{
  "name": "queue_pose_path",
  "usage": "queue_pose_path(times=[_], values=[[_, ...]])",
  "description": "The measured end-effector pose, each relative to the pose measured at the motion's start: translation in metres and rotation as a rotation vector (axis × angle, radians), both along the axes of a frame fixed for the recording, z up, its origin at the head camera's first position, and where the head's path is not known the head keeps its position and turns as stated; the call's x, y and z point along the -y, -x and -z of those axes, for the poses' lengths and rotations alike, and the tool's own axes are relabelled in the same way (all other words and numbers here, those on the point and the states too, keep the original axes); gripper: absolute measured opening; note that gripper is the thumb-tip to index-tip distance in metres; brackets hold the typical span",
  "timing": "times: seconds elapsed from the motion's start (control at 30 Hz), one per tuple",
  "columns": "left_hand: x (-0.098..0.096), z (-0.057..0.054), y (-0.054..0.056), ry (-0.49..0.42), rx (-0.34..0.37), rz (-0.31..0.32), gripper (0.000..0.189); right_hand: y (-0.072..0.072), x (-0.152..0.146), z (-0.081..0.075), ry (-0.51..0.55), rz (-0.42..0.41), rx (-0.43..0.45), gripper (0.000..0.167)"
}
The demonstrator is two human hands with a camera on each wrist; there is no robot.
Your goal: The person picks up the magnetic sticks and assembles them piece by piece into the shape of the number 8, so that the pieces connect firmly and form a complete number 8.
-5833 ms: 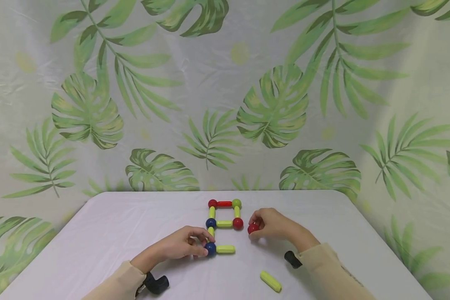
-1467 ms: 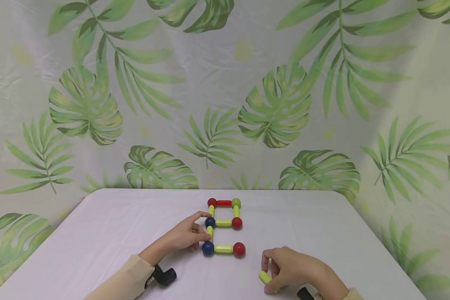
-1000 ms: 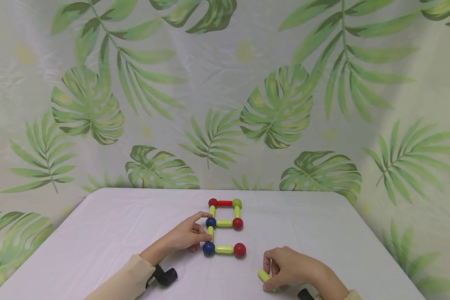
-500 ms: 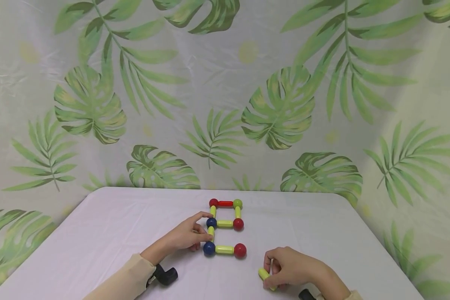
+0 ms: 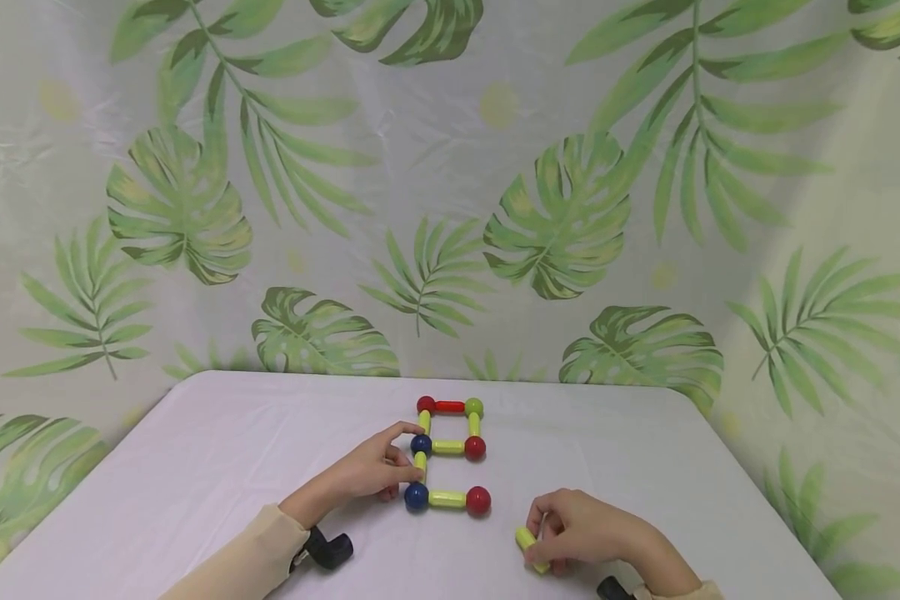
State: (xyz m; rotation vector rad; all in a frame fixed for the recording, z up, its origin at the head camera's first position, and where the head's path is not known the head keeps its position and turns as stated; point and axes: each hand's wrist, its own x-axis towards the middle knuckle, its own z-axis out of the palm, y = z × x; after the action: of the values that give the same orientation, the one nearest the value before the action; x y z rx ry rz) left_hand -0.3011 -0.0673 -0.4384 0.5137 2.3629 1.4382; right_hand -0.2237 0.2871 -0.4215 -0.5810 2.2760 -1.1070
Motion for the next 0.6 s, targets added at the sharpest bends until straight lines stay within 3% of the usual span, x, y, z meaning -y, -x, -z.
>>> queue_pose_path(times=[0.6], values=[[-0.0010,-0.0002,0.0017,0.005,0.003,0.013,0.066,0.0038,0.0016,0.0008,0.051,0.103,-0.034,0.023]])
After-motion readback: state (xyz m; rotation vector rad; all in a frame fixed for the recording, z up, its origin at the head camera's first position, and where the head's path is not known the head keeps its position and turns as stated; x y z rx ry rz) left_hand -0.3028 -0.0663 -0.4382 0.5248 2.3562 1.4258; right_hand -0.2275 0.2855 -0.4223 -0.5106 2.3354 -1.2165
